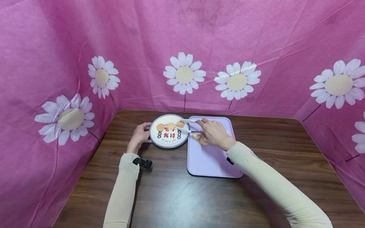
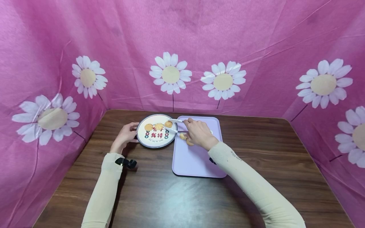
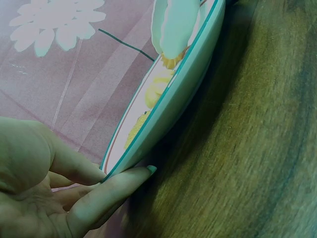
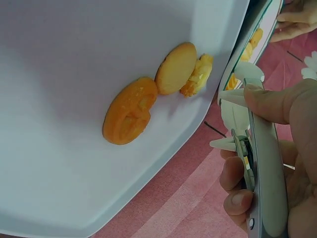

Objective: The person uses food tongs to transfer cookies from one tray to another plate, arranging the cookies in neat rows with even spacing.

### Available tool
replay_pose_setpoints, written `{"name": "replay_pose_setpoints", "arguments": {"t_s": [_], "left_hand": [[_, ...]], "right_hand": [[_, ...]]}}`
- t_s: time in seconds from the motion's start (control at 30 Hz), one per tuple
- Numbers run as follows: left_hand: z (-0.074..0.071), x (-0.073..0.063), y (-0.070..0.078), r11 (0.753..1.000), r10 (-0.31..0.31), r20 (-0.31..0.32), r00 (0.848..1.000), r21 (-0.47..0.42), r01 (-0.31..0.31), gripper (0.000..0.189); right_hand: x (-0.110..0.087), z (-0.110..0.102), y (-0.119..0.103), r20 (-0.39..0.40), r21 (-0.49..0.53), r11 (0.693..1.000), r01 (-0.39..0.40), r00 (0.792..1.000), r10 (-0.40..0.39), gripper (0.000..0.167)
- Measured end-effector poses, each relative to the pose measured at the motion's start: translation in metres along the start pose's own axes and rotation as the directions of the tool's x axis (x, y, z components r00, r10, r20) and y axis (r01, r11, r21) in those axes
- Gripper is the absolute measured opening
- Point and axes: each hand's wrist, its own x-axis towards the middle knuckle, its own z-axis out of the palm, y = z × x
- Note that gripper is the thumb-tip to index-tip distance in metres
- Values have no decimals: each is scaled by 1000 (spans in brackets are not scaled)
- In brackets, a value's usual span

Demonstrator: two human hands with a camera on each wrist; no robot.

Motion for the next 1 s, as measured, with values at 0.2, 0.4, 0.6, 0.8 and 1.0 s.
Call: {"name": "replay_pose_setpoints", "arguments": {"t_s": [0.2, 0.4, 0.6, 0.8, 1.0], "left_hand": [[1, -1, 1, 1000, 5, 1, 1000, 6, -5, 59], [0, -1, 2, 1000, 2, 4, 1000, 10, -2, 59], [0, -2, 1, 1000, -9, 7, 1000, 5, 9, 59], [0, -1, 1, 1000, -17, 5, 1000, 11, 17, 60], [-1, -2, 1, 1000, -13, 7, 1000, 25, 13, 58]], "right_hand": [[-1, 1, 1, 8, 3, 1000, -11, 1000, 11, 52], [-2, 1, 3, 14, 6, 1000, -18, 1000, 17, 54], [-7, -1, 5, 0, 30, 999, -20, 1000, 20, 57], [-19, -4, 13, -42, 46, 999, -18, 999, 20, 61], [-39, -12, 25, -40, 78, 996, -41, 998, 44, 62]]}}
